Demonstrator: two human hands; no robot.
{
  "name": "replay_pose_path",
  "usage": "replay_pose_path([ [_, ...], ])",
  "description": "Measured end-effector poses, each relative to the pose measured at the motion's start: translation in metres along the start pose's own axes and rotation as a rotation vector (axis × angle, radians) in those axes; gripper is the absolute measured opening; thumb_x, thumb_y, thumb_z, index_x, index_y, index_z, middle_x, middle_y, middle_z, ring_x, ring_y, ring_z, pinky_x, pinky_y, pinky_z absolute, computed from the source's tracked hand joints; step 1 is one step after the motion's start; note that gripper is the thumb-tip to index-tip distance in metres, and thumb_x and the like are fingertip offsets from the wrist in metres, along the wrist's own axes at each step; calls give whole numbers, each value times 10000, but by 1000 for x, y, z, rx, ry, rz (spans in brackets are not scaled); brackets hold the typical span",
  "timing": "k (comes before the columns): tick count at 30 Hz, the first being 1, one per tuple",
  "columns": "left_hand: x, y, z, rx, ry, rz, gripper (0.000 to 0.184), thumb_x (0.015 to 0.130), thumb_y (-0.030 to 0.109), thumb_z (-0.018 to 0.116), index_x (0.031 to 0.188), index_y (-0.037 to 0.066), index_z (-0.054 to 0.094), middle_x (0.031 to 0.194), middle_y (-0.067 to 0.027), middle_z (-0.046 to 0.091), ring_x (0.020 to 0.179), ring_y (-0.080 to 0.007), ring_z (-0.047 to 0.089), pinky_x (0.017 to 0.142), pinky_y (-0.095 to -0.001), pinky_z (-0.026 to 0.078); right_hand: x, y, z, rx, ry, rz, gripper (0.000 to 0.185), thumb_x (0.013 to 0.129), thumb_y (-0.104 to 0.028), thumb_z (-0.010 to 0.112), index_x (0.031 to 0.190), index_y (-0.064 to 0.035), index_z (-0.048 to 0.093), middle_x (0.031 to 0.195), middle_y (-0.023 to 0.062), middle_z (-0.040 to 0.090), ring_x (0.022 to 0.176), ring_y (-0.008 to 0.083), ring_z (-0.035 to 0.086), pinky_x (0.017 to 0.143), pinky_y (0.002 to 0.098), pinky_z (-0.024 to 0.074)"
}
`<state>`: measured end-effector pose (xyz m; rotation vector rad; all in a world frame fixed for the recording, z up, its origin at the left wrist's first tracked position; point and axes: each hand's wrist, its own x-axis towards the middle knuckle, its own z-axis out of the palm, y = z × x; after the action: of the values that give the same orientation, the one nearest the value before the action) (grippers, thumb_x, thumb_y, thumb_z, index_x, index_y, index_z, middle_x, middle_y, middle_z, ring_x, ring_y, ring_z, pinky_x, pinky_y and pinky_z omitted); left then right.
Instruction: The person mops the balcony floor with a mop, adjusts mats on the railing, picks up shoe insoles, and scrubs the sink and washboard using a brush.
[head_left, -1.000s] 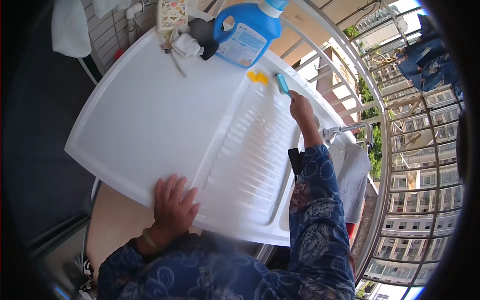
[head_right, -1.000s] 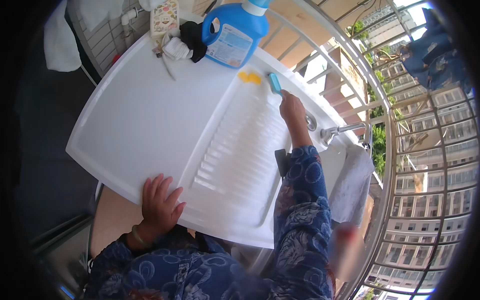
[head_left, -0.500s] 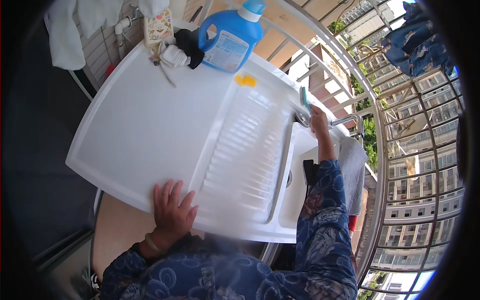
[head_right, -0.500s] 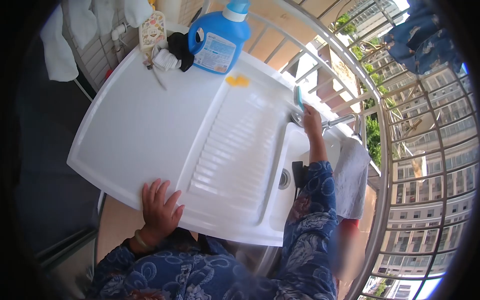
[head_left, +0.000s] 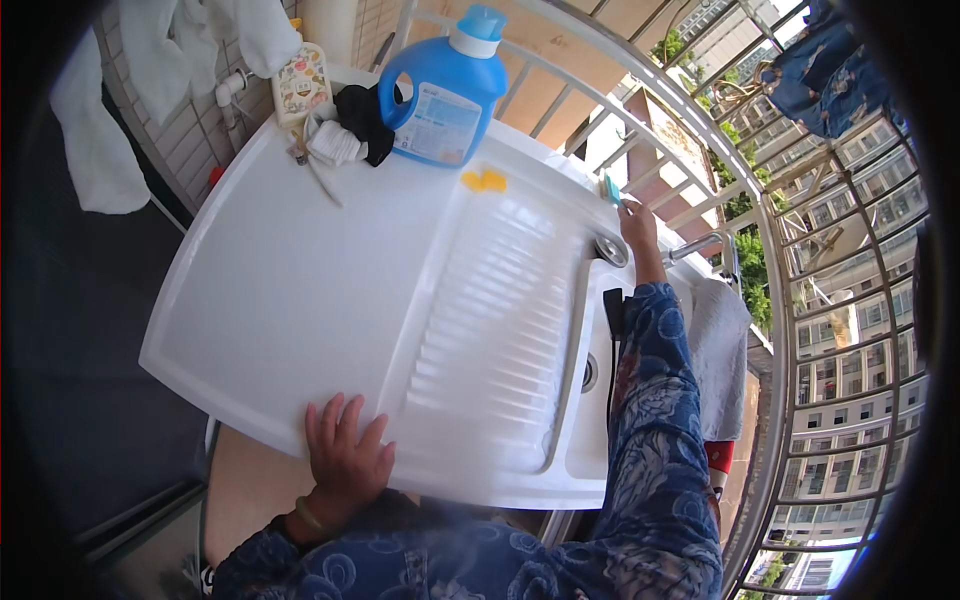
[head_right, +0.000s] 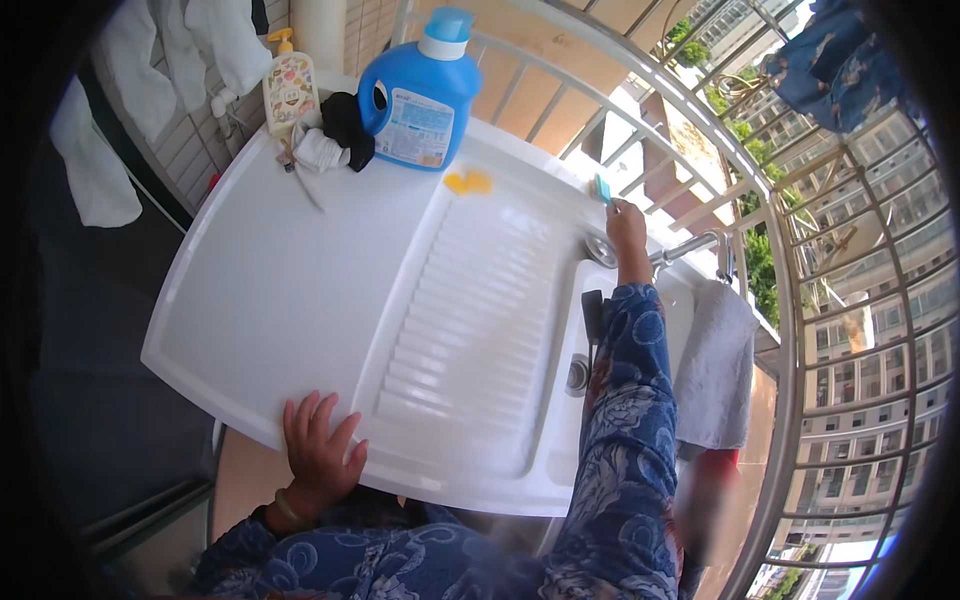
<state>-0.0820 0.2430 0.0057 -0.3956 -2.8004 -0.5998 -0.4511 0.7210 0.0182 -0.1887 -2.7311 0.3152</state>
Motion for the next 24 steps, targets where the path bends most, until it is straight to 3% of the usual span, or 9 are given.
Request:
replay_pose_path([
  [6,0,-1,3,14,7,-6,373,711,232,673,1040,65,629,1229,-192,482,1205,-413,395,1024,-640,232,-4,-24,-21,71,-172,-372,297,872,-143,592,1166,-124,633,887,216,653,853,354,635,749,400,477],
  [9,-1,1,0,9,5,-14,374,711,233,673,1041,62,629,1232,-191,479,1207,-413,393,1024,-640,232,-44,-39,-55,48,-382,-305,294,855,-164,596,1144,-143,641,898,196,660,853,367,628,740,433,482],
  [11,0,1,-1,4,3,-13,374,710,231,673,1040,60,629,1234,-189,477,1208,-413,391,1024,-639,232,-76,-24,-51,-22,-319,-389,288,867,-172,583,1150,-172,637,893,182,663,851,368,625,732,437,480],
  [15,0,1,0,7,-10,2,374,706,227,677,1038,59,631,1236,-185,475,1210,-411,391,1025,-638,232,-91,-6,-36,72,-21,-93,279,878,-151,540,1137,-94,627,904,180,666,865,377,625,745,449,486],
  [20,0,-1,0,16,-8,5,384,704,226,683,1047,61,634,1237,-182,479,1210,-408,394,1028,-634,231,-81,-12,-33,-160,-160,31,276,866,-188,484,1037,-56,656,982,198,653,905,383,621,846,449,475],
  [23,0,-1,2,18,0,-6,388,705,225,684,1053,62,635,1239,-181,482,1212,-408,394,1033,-630,227,-71,-26,-32,-103,-270,165,294,867,-200,531,1097,-70,661,978,199,660,871,362,643,797,431,499],
  [24,0,0,1,16,0,-10,388,705,225,684,1054,62,635,1240,-180,483,1213,-408,394,1034,-629,225,-67,-26,-29,-122,-273,117,288,871,-197,528,1091,-69,664,976,197,662,868,355,645,792,429,500],
])
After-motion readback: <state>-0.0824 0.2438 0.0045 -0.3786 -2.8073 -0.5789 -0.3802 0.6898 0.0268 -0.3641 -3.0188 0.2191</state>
